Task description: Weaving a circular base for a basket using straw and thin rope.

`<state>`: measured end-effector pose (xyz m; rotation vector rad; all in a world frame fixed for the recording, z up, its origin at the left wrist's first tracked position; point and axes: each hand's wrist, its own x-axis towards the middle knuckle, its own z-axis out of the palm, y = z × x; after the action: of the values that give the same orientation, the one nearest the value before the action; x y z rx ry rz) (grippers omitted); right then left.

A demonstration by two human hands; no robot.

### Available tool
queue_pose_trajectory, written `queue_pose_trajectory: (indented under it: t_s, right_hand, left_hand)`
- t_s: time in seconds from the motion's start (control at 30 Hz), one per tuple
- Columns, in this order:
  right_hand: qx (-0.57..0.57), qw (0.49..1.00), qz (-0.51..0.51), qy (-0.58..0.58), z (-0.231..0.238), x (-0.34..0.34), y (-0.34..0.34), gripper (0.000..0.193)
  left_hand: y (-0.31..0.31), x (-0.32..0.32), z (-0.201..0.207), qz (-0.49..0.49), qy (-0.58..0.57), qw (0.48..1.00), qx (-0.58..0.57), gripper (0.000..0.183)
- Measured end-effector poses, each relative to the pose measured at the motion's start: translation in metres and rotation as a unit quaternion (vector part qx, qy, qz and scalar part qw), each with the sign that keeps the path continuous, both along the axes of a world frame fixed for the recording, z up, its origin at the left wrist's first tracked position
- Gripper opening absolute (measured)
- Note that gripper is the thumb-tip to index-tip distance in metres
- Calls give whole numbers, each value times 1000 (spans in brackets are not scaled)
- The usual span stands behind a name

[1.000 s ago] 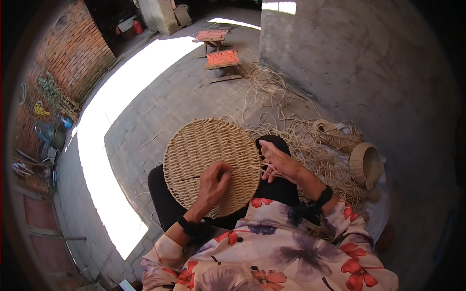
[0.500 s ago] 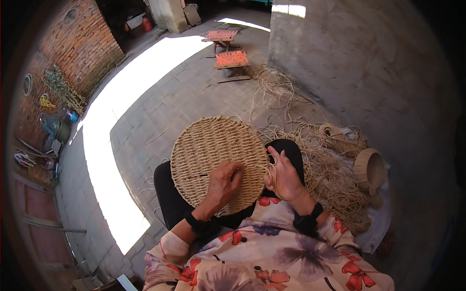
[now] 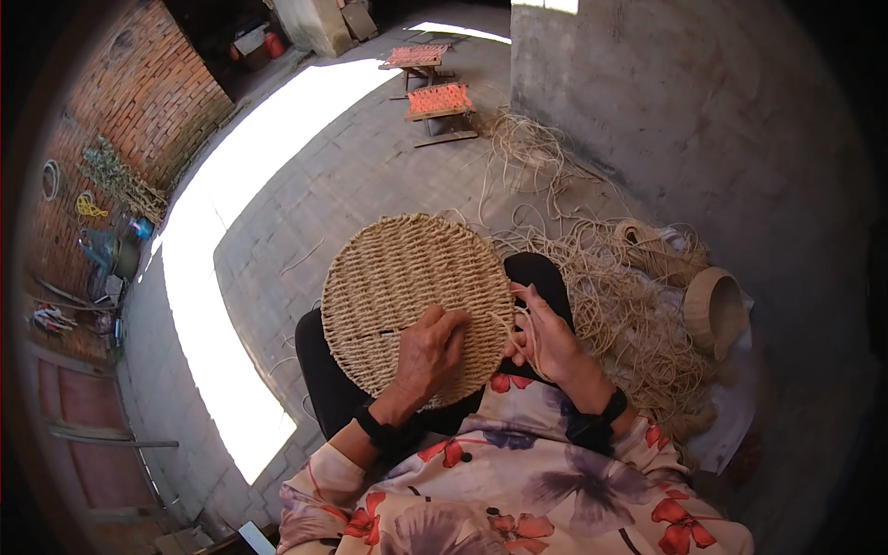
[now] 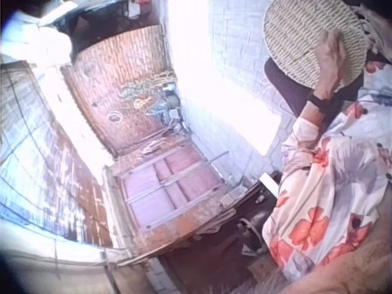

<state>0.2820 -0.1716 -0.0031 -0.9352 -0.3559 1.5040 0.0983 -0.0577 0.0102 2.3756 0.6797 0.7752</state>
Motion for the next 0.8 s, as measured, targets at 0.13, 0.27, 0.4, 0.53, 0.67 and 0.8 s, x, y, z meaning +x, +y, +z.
queue_pose_trajectory:
  t_s: [0.13,0.27,0.4,0.53,0.67,0.8]
  right_hand:
    - [-3,999,24,40,3,4,1,67]
    - [7,997,35,73,1,8,5,67]
    - [-5,996,32,86,3,8,8,67]
    - [22,994,61,84,-2,13,9,66]
    - [26,993,67,91,-1,14,10,66]
    - [25,991,70,110,-6,16,10,65]
  left_hand:
    - [-1,1,2,-6,-1,1000,6,11]
    - [1,0,1,-12,14,1000,18,14]
    - [2,0,2,-14,15,1000,16,15]
    - [8,3,12,-35,27,999,15,10]
    - [13,9,17,-44,37,998,9,7]
    - [24,12,13,-66,26,997,10,6]
